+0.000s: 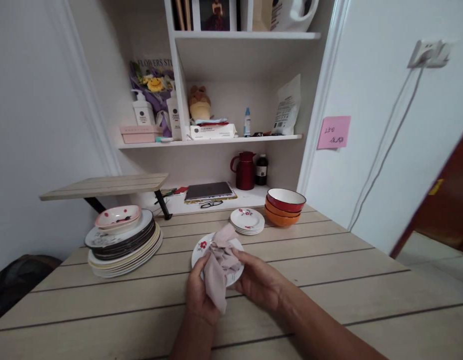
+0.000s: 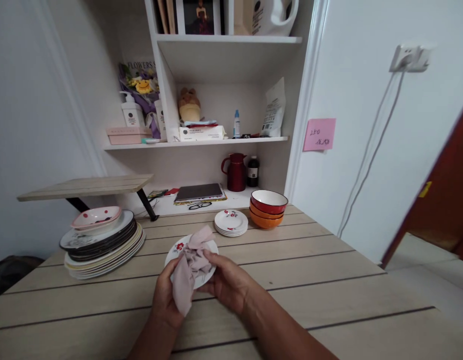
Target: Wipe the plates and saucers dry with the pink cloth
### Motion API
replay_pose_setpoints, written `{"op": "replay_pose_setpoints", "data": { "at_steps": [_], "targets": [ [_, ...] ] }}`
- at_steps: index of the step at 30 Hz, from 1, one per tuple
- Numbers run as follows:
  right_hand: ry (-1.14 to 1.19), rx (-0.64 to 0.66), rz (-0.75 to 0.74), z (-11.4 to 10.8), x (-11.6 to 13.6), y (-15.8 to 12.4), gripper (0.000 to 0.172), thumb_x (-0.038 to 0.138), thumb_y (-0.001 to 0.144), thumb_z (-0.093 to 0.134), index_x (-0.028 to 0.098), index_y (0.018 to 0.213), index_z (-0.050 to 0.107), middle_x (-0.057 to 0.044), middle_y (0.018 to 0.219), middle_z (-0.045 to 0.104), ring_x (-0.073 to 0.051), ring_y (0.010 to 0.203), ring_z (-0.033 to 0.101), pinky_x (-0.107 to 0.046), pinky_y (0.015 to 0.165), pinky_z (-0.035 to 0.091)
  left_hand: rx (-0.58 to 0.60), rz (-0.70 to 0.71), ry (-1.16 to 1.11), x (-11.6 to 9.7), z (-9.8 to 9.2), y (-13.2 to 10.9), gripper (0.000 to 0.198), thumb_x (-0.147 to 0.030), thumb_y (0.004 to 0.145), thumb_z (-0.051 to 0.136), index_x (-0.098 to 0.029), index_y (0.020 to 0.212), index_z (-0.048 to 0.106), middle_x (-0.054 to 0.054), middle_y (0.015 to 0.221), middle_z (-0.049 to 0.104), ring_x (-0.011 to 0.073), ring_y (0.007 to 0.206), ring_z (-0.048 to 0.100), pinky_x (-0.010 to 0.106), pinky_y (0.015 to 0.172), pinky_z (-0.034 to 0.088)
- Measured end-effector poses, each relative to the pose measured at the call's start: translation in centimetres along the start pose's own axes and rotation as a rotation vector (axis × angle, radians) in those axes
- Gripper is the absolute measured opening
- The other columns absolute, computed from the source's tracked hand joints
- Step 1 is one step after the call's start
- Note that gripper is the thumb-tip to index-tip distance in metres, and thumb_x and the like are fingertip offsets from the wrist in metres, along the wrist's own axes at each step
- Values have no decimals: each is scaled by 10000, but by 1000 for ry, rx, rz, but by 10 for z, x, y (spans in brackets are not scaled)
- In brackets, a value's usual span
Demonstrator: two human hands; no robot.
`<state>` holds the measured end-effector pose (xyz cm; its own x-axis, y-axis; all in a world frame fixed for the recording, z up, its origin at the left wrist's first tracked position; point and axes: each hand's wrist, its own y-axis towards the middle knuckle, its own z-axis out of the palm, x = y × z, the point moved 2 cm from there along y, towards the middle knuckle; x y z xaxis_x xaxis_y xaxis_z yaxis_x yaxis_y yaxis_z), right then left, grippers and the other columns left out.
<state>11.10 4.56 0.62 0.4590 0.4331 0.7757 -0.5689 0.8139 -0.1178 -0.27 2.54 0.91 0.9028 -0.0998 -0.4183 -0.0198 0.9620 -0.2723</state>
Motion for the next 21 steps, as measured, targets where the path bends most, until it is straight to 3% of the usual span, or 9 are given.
{"op": "replay_pose_setpoints", "data": {
  "at_steps": [3,8,10,14,21],
  "targets": [
    [235,62,82,8,-12,2,195,241,800,604,129,952,653,-51,830,720,-170,748,657,-338,773,505,39,-4,48,3,5,-3,281,-162,816,563,-123,1072,670,103,927,752,224,873,712,349,893,534],
    [358,-121,79,-3,-17,14,208,129,758,491,121,890,651,-60,765,719,-164,707,674,-299,783,513,-89,153,353,7,2,2,267,-222,760,676,-152,1018,675,84,925,727,239,877,681,389,897,512],
    [343,-166,22,-9,-13,18,224,133,780,478,121,922,651,-80,831,729,-184,773,689,-325,826,515,-126,319,548,1,-2,7,290,-202,698,739,-198,983,690,55,943,699,253,1026,618,384,987,447],
    [391,-128,-38,-9,-1,20,223,182,869,475,94,981,645,-114,934,734,-196,904,694,-339,905,500,-235,705,872,-13,-9,14,291,-112,588,779,-228,843,700,53,1025,601,269,1239,435,365,1140,243],
    [460,-142,24,-2,3,17,284,230,926,445,54,1046,632,-144,957,744,-220,905,706,-368,953,480,-240,1264,1423,-12,-7,6,377,-256,818,568,-156,1181,566,172,1356,380,312,1318,354,525,1099,304]
  ]
}}
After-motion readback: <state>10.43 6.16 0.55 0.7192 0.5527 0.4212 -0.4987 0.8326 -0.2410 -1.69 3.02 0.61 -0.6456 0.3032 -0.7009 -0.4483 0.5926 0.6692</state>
